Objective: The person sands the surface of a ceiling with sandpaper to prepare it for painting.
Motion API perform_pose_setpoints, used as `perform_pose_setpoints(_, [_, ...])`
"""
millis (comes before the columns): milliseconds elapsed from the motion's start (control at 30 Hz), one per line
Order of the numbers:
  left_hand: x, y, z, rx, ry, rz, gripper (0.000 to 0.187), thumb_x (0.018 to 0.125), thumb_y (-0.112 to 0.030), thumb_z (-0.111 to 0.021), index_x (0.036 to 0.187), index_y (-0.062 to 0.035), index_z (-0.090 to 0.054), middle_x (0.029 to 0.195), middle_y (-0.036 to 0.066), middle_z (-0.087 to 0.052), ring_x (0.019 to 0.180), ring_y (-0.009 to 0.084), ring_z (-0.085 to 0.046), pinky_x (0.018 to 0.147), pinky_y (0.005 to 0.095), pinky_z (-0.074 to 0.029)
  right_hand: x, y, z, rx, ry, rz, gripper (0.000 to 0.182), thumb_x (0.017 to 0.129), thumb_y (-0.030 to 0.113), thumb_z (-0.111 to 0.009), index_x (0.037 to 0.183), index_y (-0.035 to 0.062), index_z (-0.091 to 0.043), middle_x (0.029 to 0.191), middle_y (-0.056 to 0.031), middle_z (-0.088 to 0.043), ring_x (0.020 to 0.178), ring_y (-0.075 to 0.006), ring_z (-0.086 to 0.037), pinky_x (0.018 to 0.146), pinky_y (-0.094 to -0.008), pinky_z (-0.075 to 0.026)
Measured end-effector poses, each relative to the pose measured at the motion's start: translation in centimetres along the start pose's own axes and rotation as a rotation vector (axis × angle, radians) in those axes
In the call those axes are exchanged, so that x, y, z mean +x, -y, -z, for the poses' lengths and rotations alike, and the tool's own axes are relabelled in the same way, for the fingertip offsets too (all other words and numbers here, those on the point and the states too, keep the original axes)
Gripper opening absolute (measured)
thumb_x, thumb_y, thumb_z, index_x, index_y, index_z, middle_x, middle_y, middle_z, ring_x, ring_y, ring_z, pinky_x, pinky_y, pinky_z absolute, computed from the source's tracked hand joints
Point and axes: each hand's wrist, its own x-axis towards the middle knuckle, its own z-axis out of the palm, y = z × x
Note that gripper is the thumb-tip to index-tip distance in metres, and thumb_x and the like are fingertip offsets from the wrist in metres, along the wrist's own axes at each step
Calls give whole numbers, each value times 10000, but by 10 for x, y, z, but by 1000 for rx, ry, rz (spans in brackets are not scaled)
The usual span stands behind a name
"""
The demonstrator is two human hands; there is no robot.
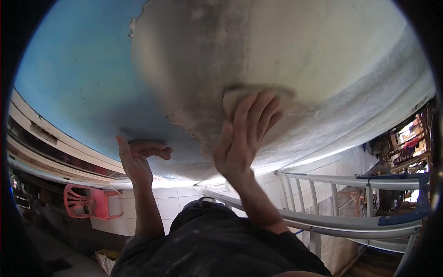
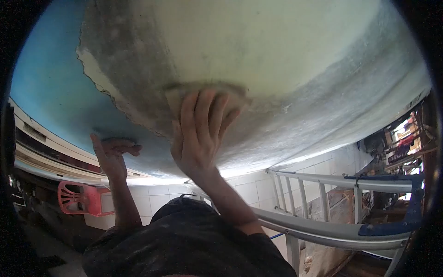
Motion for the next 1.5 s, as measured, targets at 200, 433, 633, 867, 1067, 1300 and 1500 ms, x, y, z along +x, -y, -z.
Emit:
perform_pose_setpoints(200, [-1, 3, -4, 22, -75, 47, 866, 903, -623, -180, 567, 54, -603, 471, 191, -547, 405, 309, -560, 551, 408, -536, -11, -3, -8, -72, -19, 52, 518, 945, 179, -350, 1365, -104, -241, 1452, -307, -102, 1351, -467, 28, 1039, -597, 59])
perform_pose_setpoints(433, [-1, 0, -4, -12, -89, 48, 869, 906, -616, -167, 565, 54, -601, 463, 195, -548, 392, 308, -549, 567, 398, -539, 13, 0, 4, -54, -18, 19, 517, 949, 175, -346, 1365, -110, -231, 1436, -336, -106, 1349, -471, 20, 1033, -601, 74])
perform_pose_setpoints(633, [-1, 1, -5, 44, -78, 47, 869, 900, -629, -179, 574, 57, -603, 466, 194, -547, 410, 314, -565, 571, 407, -543, 7, 3, 0, -54, -20, 38, 511, 946, 167, -357, 1356, -117, -248, 1426, -344, -133, 1344, -486, -16, 1030, -609, 58])
perform_pose_setpoints(867, [-2, 2, -4, 0, -101, 63, 862, 906, -618, -172, 573, 54, -596, 477, 195, -551, 409, 313, -568, 556, 401, -541, 12, -2, 3, -51, -44, 39, 500, 941, 152, -359, 1352, -116, -263, 1431, -337, -131, 1351, -471, -24, 1031, -608, 60])
perform_pose_setpoints(1067, [-1, -1, -5, 55, -85, 11, 862, 915, -602, -169, 579, 66, -599, 467, 193, -552, 428, 305, -586, 571, 383, -544, 0, -6, -3, -54, -51, 16, 501, 947, 150, -340, 1362, -112, -239, 1441, -324, -112, 1358, -452, -5, 1042, -599, 49])
perform_pose_setpoints(1300, [-2, -2, -3, -5, -83, 54, 830, 922, -586, -180, 569, 35, -602, 455, 174, -541, 411, 299, -572, 570, 380, -540, 2, -8, 2, -61, -36, -13, 488, 958, 161, -316, 1352, -120, -252, 1440, -319, -125, 1358, -449, -4, 1050, -586, 44])
perform_pose_setpoints(1500, [-1, -2, -6, 11, -98, 35, 846, 919, -595, -177, 578, 46, -610, 460, 175, -548, 411, 296, -575, 569, 382, -540, 17, 0, 3, -65, -70, 16, 487, 956, 168, -327, 1347, -118, -273, 1436, -316, -152, 1357, -452, -12, 1053, -580, 41])
